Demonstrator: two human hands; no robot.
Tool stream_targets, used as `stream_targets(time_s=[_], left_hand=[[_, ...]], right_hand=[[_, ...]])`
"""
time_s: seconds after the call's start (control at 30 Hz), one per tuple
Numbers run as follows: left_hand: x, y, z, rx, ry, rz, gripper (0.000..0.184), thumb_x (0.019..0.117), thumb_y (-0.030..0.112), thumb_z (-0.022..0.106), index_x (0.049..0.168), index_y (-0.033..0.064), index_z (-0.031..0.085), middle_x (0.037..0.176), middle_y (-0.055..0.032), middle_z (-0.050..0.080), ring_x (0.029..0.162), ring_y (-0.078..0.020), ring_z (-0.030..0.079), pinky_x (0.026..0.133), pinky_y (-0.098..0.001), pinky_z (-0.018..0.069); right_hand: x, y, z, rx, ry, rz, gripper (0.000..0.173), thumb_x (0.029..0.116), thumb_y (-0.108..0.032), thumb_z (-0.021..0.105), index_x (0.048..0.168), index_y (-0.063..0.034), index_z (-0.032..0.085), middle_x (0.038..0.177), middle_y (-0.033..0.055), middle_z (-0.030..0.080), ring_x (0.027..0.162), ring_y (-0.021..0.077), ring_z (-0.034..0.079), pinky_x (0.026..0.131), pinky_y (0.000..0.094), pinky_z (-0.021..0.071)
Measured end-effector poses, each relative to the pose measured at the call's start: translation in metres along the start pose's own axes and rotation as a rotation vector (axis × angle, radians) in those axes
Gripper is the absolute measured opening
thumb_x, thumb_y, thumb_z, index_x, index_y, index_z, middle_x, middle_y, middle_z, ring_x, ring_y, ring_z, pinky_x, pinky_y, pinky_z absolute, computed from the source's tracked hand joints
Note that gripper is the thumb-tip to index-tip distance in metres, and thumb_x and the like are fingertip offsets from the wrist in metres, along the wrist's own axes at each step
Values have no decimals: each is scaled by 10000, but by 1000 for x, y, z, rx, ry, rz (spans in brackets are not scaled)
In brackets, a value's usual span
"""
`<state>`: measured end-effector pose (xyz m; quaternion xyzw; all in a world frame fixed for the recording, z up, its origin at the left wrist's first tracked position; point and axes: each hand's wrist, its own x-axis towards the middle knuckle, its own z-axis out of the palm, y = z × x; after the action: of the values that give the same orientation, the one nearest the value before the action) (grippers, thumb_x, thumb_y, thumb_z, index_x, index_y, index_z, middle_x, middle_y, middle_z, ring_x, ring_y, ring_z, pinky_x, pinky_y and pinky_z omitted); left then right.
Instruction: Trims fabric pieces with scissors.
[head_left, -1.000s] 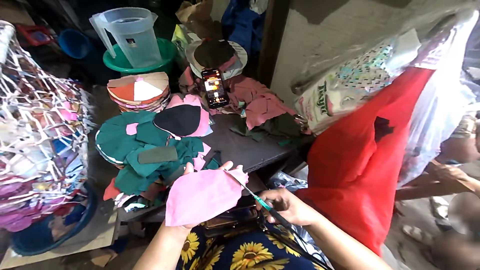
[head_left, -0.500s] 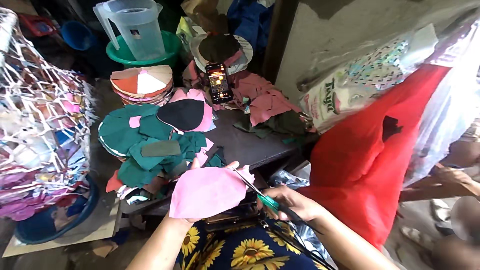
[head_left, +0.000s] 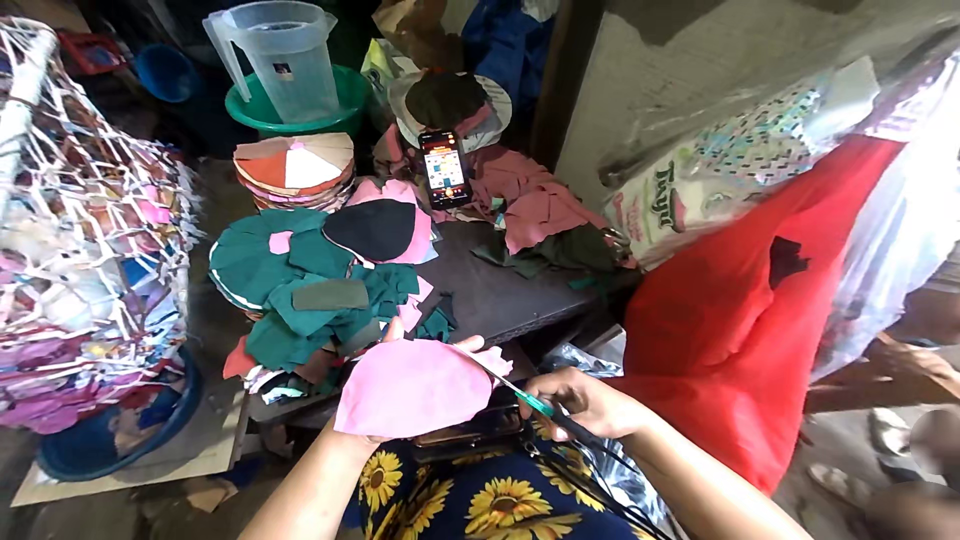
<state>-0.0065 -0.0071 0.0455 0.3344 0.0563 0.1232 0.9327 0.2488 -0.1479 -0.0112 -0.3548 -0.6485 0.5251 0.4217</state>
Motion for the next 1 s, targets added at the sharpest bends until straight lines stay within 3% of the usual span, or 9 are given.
stream_targets(time_s=[0.23,0.4,0.5,0.53,0.57,0.6,0.67,0.9,1.0], left_hand=[[-4,6,-14,-10,-70,-63,1012,935,796,184,1451,-11,513,1471,-186,550,1412,-287,487,1162,-421,403],[0,4,-13,12,-72,-68,1038,918,820,193,1433,-16,529,1451,-193,565,1397,-299,501,1162,-427,405],[7,-4,-8,111,-21,-31,896,1026,634,66,1311,-11,619,1325,-146,665,1272,-224,611,1054,-352,499],[15,-10,-17,180,-138,33,742,1086,466,89,1269,1,637,1267,-105,699,1220,-174,644,1006,-297,525],[29,-11,-45,174,-511,69,683,1092,400,85,1418,-39,493,1431,-125,583,1359,-183,531,1098,-304,454],[14,-8,-13,118,-187,12,715,1072,457,139,1291,-22,624,1275,-113,692,1240,-190,631,1043,-322,501],[5,0,13,55,37,-91,831,1031,584,104,1284,-18,617,1270,-135,689,1247,-224,627,1065,-358,491],[9,-8,3,-7,-42,-88,957,981,711,114,1345,-39,584,1347,-180,646,1312,-266,586,1101,-388,459],[10,-7,0,9,-41,-124,1033,952,728,2,1372,-39,552,1355,-179,640,1315,-269,582,1099,-395,463]], right_hand=[[1,-4,-2,-85,16,-35,267,914,-281,724,1000,-31,687,676,-156,542,616,-137,460,560,58,361],[2,-2,-7,-98,-56,-40,424,944,-424,684,1027,-8,671,696,-127,565,641,-123,488,586,72,390],[2,-2,-8,-101,-82,-38,460,942,-442,671,1049,5,666,699,-112,568,642,-114,495,592,81,404],[3,-3,-8,-108,-89,-38,476,944,-459,662,1057,3,665,700,-111,567,643,-114,497,593,82,408],[3,-3,-9,-119,-97,-37,508,948,-492,650,1067,2,662,704,-108,570,646,-112,498,595,85,412],[3,-3,-9,-127,-104,-38,539,947,-522,638,1071,2,661,709,-104,574,651,-110,500,600,88,415],[4,-2,-9,-133,-112,-48,556,950,-543,625,1069,-1,657,710,-102,579,656,-109,504,605,89,419],[5,0,-9,-120,-94,-59,503,944,-482,658,1064,6,662,721,-106,585,665,-118,507,611,81,418],[4,-2,-10,-138,-74,-37,440,925,-411,689,1042,13,670,733,-109,587,677,-123,508,622,75,417]])
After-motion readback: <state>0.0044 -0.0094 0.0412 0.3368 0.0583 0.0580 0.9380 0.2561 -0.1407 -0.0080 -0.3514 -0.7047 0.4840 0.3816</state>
